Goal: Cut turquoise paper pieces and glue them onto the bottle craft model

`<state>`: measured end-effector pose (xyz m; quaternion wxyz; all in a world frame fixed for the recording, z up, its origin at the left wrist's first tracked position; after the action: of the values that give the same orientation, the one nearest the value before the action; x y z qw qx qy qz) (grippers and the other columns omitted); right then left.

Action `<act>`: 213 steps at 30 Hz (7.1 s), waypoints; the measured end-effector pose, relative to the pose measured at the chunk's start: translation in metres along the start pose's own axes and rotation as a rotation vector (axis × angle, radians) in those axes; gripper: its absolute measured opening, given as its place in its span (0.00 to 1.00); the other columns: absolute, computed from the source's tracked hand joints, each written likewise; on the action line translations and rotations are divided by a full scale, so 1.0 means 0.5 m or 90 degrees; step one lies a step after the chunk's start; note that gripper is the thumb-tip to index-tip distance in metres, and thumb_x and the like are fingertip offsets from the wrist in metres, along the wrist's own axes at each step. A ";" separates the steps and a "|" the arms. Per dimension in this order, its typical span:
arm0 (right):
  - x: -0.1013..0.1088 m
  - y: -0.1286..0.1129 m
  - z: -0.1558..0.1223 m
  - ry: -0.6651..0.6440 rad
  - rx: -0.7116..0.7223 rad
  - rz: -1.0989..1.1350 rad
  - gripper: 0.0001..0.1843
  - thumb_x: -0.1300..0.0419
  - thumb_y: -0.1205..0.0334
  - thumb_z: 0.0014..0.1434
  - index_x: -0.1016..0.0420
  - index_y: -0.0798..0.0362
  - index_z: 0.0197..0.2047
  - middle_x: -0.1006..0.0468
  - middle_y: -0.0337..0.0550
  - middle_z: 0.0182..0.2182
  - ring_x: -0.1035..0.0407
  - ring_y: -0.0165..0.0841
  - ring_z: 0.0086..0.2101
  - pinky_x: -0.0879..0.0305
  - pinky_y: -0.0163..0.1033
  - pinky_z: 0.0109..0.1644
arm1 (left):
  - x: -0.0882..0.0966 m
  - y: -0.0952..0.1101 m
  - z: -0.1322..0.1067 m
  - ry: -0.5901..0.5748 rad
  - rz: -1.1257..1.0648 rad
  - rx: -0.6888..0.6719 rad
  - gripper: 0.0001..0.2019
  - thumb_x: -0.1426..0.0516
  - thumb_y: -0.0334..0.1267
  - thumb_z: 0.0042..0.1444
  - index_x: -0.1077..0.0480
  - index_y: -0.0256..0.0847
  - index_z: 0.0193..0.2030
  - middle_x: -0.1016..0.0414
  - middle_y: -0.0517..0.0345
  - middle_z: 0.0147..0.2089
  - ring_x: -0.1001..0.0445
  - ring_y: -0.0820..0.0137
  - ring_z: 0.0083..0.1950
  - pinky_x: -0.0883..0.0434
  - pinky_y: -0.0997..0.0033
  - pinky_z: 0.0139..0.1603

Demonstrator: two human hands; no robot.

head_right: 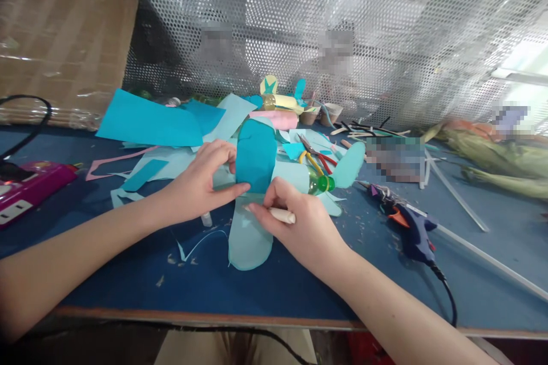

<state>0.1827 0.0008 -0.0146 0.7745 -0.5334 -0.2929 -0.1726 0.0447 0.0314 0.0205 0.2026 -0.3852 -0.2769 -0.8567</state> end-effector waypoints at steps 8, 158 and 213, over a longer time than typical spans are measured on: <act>-0.006 -0.002 0.001 -0.010 0.010 -0.012 0.15 0.42 0.51 0.60 0.42 0.49 0.28 0.32 0.32 0.19 0.41 0.27 0.20 0.45 0.32 0.23 | -0.001 -0.004 0.001 -0.012 -0.002 0.017 0.14 0.43 0.41 0.57 0.48 0.44 0.33 0.39 0.57 0.39 0.39 0.64 0.43 0.39 0.60 0.48; 0.049 -0.037 -0.011 0.117 0.108 -0.114 0.15 0.47 0.68 0.51 0.53 0.49 0.22 0.49 0.29 0.16 0.55 0.25 0.19 0.53 0.31 0.21 | -0.010 -0.023 -0.003 -0.031 -0.008 0.042 0.12 0.43 0.47 0.59 0.38 0.44 0.43 0.36 0.51 0.48 0.39 0.56 0.53 0.38 0.52 0.55; 0.015 -0.023 -0.002 0.023 0.055 -0.027 0.11 0.42 0.58 0.59 0.39 0.49 0.28 0.33 0.31 0.19 0.43 0.25 0.19 0.46 0.31 0.22 | -0.011 -0.023 -0.002 -0.031 -0.004 0.046 0.11 0.42 0.44 0.58 0.37 0.42 0.43 0.36 0.50 0.48 0.39 0.56 0.53 0.39 0.53 0.56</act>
<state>0.1820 -0.0040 -0.0017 0.7981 -0.4902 -0.2971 -0.1858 0.0410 0.0404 0.0120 0.2066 -0.3976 -0.3137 -0.8372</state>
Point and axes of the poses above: each hand's wrist, its own z-axis towards the middle knuckle, its own x-axis out of the back of the hand, y = z × x, the point moved 8 cm from there along z, towards the middle knuckle
